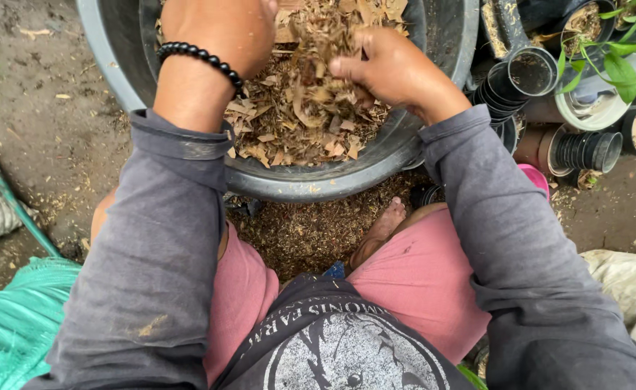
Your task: The person sits on the ground and mixes wood chips in a large black basin using both hands. They repeatedly lift, turn, and break apart the chips to blend them with finer material. The person occasionally picks out larger pieces and continues mixing until the end of the clip.
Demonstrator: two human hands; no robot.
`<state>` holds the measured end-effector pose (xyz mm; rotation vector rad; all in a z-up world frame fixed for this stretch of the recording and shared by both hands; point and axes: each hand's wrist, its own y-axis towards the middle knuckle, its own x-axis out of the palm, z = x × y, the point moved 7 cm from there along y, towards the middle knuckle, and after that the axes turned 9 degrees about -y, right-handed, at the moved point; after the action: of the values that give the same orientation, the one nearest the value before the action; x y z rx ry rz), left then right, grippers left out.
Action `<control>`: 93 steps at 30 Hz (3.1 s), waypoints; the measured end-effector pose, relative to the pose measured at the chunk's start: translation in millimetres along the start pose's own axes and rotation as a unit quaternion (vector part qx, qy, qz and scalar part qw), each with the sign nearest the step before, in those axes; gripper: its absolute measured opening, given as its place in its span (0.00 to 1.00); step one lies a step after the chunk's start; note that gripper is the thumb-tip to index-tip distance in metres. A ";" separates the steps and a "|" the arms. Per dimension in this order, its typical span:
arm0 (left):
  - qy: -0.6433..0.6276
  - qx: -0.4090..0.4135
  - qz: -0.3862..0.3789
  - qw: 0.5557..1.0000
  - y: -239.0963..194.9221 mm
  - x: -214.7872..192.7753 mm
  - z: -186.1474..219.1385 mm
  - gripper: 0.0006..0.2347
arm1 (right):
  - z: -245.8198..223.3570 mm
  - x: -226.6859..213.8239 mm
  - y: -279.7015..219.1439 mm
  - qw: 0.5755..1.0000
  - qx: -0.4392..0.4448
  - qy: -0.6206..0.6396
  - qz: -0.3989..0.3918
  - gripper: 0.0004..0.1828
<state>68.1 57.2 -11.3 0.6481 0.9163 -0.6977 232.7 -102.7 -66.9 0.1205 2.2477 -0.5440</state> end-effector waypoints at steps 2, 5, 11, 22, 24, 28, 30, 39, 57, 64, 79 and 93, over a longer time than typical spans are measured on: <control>0.011 -0.064 -0.072 0.995 0.2 6.4 -12.0 0.13 | -7.1 -14.8 -0.4 0.990 0.022 -0.136 0.016 0.26; 0.020 -0.053 -0.052 0.997 -0.1 1.7 -16.4 0.12 | -13.8 -17.8 1.9 0.993 -0.012 -0.116 -0.020 0.27; -0.021 -0.065 -0.105 0.992 3.2 25.0 -17.4 0.28 | -19.0 -33.3 9.2 0.979 -0.093 -0.118 0.138 0.18; -0.044 -0.088 -0.184 0.978 29.7 68.7 -21.0 0.22 | -40.3 -31.7 2.8 0.970 -0.151 -0.130 0.140 0.20; -0.036 -0.081 -0.180 0.980 24.6 72.4 -31.5 0.16 | -41.7 -24.7 2.7 0.972 -0.142 -0.121 0.144 0.22; 0.015 -0.053 -0.186 0.981 32.7 66.9 -23.5 0.10 | -45.8 -31.1 -1.7 0.975 -0.088 -0.122 0.161 0.25; 0.033 -0.052 -0.240 0.969 33.5 66.1 -20.5 0.12 | -55.3 -32.3 -5.8 0.966 -0.135 -0.100 0.199 0.26; -0.158 -0.102 -0.274 0.943 18.2 53.4 22.9 0.14 | -75.6 -19.7 -29.0 0.923 -0.122 -0.199 0.306 0.32; -0.635 -0.191 -0.221 0.715 -25.0 41.5 75.7 0.10 | -48.3 -41.9 -66.7 0.928 -0.005 0.247 0.280 0.15; -0.652 -0.186 -0.145 0.720 -21.2 37.9 75.8 0.08 | -78.1 -24.1 -68.3 0.977 -0.011 0.046 0.207 0.26; -0.736 -0.200 -0.120 0.635 -26.0 23.6 78.4 0.05 | -95.1 -58.6 -91.8 0.924 -0.076 0.054 0.370 0.15; -0.561 -0.076 -0.246 0.787 -16.4 8.6 92.0 0.29 | -112.6 -66.2 -105.4 0.940 -0.206 -0.044 0.266 0.27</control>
<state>103.1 -24.1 20.0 -0.2340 -0.0208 -1.2547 172.2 -144.7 83.9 0.4611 2.0701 0.2095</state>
